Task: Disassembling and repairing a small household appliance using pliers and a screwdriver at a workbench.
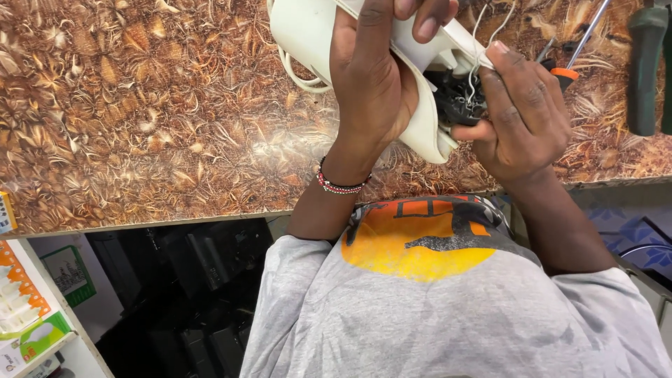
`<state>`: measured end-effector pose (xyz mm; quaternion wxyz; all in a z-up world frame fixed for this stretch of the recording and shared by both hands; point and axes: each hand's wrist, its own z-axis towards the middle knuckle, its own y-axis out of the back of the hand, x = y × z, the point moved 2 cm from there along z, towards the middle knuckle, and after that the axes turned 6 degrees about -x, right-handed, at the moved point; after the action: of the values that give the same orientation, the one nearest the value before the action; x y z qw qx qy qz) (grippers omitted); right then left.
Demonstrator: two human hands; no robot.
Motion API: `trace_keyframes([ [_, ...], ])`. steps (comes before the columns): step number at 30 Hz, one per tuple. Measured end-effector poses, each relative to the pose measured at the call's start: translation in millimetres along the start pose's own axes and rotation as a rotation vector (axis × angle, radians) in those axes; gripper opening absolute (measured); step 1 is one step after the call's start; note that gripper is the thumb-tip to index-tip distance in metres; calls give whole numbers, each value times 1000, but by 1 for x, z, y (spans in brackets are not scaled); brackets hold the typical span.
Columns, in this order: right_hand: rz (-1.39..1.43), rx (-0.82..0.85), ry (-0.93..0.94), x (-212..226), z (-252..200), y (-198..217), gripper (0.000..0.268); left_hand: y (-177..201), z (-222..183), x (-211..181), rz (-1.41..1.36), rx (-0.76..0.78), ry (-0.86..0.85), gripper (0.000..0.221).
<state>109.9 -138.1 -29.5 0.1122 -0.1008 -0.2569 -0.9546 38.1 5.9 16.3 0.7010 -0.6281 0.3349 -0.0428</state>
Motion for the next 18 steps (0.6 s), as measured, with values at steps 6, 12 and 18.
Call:
trace_keyframes([
  [6,70,43,5,-10,-15,5,64,4,0,-1,3,37,39,18],
  [12,67,-2,36,-10,-3,3,16,1,6,2,-30,24,100,26],
  [18,56,-42,-38,-9,-3,-2,22,10,15,12,49,-31,61,18],
])
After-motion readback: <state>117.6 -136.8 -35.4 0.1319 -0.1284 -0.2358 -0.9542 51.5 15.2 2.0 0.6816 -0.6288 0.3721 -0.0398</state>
